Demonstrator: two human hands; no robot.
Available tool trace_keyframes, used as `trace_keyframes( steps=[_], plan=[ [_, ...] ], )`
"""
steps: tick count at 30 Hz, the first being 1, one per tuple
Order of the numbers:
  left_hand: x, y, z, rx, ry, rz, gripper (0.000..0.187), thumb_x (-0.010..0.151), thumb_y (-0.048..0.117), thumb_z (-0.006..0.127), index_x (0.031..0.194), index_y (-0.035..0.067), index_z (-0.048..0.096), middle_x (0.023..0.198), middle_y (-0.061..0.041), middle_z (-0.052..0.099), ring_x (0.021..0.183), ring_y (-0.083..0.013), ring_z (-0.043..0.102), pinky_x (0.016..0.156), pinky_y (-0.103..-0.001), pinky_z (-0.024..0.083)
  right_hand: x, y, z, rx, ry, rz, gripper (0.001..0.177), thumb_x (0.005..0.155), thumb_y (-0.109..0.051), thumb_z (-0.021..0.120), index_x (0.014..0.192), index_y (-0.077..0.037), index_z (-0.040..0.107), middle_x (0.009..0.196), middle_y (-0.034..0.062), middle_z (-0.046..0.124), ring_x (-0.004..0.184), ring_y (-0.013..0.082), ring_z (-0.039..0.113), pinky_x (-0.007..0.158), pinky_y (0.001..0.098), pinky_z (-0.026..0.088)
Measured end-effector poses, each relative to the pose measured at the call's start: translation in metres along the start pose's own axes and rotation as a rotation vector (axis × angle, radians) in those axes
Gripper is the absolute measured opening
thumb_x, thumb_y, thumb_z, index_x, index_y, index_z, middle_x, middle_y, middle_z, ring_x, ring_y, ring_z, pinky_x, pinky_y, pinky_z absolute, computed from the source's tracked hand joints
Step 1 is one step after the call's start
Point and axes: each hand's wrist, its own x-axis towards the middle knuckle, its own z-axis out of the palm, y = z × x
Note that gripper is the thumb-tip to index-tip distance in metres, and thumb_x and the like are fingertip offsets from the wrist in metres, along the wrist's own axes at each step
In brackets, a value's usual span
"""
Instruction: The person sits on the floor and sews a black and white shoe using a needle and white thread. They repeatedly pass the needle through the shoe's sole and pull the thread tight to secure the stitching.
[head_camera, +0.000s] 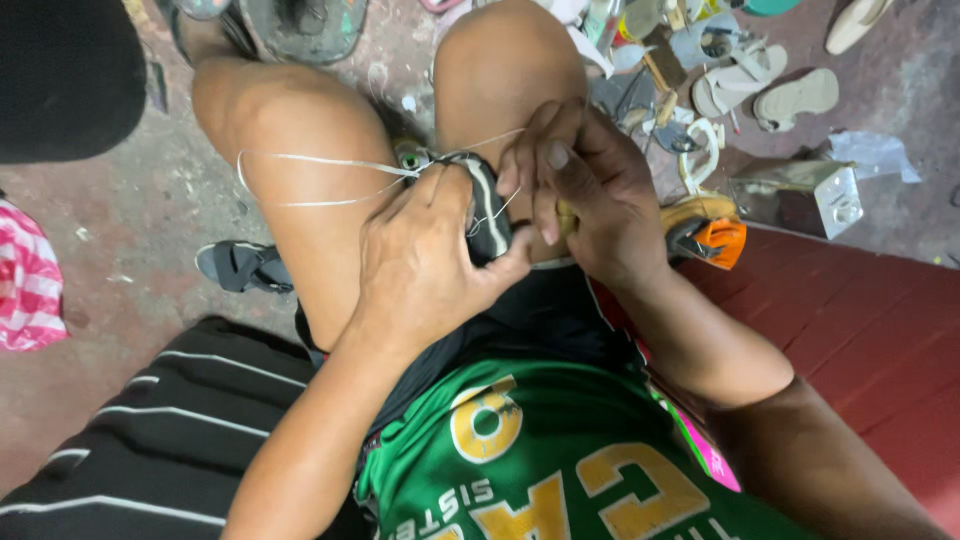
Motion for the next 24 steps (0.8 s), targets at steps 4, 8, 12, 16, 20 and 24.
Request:
trace_keyframes(
  steps=[4,8,12,16,20,24],
  plan=[
    [0.003,0.0,-0.002,-0.005,0.0,-0.014,0.036,0.081,0.021,0.078,0.104,0.001,0.06,0.089,-0.016,0.065,0.08,-0.0384,0.068,0.074,-0.047,0.056,-0.004,-0.002,0.003,-0.072,0.011,-0.057,0.019,0.119,-0.015,0.043,0.105,-0.005,0.049,0.092,0.0065,0.053,0.07,0.0135,0.055,0.101,0.034,0.048],
    [0.011,0.001,-0.016,-0.001,0.006,0.106,0.031,0.082,0.016,0.072,0.107,0.001,0.06,0.094,-0.017,0.065,0.082,-0.0379,0.068,0.071,-0.046,0.056,0.013,-0.008,0.014,-0.016,0.005,-0.133,0.02,0.118,-0.015,0.043,0.101,-0.005,0.047,0.089,0.0039,0.053,0.081,0.0155,0.054,0.097,0.0319,0.045],
    [0.016,0.009,-0.021,0.078,0.032,0.188,0.029,0.082,0.018,0.073,0.103,0.004,0.059,0.092,-0.016,0.061,0.08,-0.0371,0.067,0.071,-0.046,0.055,0.014,-0.016,0.015,0.11,0.029,-0.141,0.018,0.111,-0.015,0.045,0.095,-0.007,0.047,0.092,0.0057,0.051,0.067,0.0089,0.05,0.09,0.0318,0.044],
    [0.009,0.013,-0.001,0.119,0.043,0.198,0.034,0.081,0.024,0.077,0.102,0.004,0.059,0.096,-0.016,0.06,0.082,-0.0357,0.067,0.07,-0.045,0.055,-0.006,-0.021,-0.008,-0.029,-0.006,-0.09,0.016,0.11,-0.008,0.044,0.094,-0.007,0.047,0.081,0.0006,0.051,0.08,0.0135,0.053,0.09,0.0307,0.046],
    [-0.004,0.007,0.007,0.051,-0.009,0.137,0.041,0.082,0.031,0.085,0.097,0.006,0.057,0.092,-0.013,0.059,0.081,-0.0339,0.064,0.071,-0.044,0.053,-0.019,-0.028,-0.047,-0.635,0.065,-0.076,0.003,0.088,0.0,0.051,0.09,0.001,0.048,0.1,0.0155,0.059,0.087,0.0186,0.057,0.074,0.0304,0.048],
    [-0.004,-0.002,-0.004,-0.117,-0.125,0.13,0.042,0.083,0.027,0.085,0.101,0.004,0.055,0.089,-0.011,0.057,0.079,-0.0316,0.063,0.07,-0.042,0.052,-0.033,-0.042,-0.062,-0.944,0.219,0.125,0.018,0.089,0.008,0.051,0.103,0.003,0.059,0.094,0.0146,0.058,0.072,0.0173,0.057,0.063,0.0284,0.048]
  ],
)
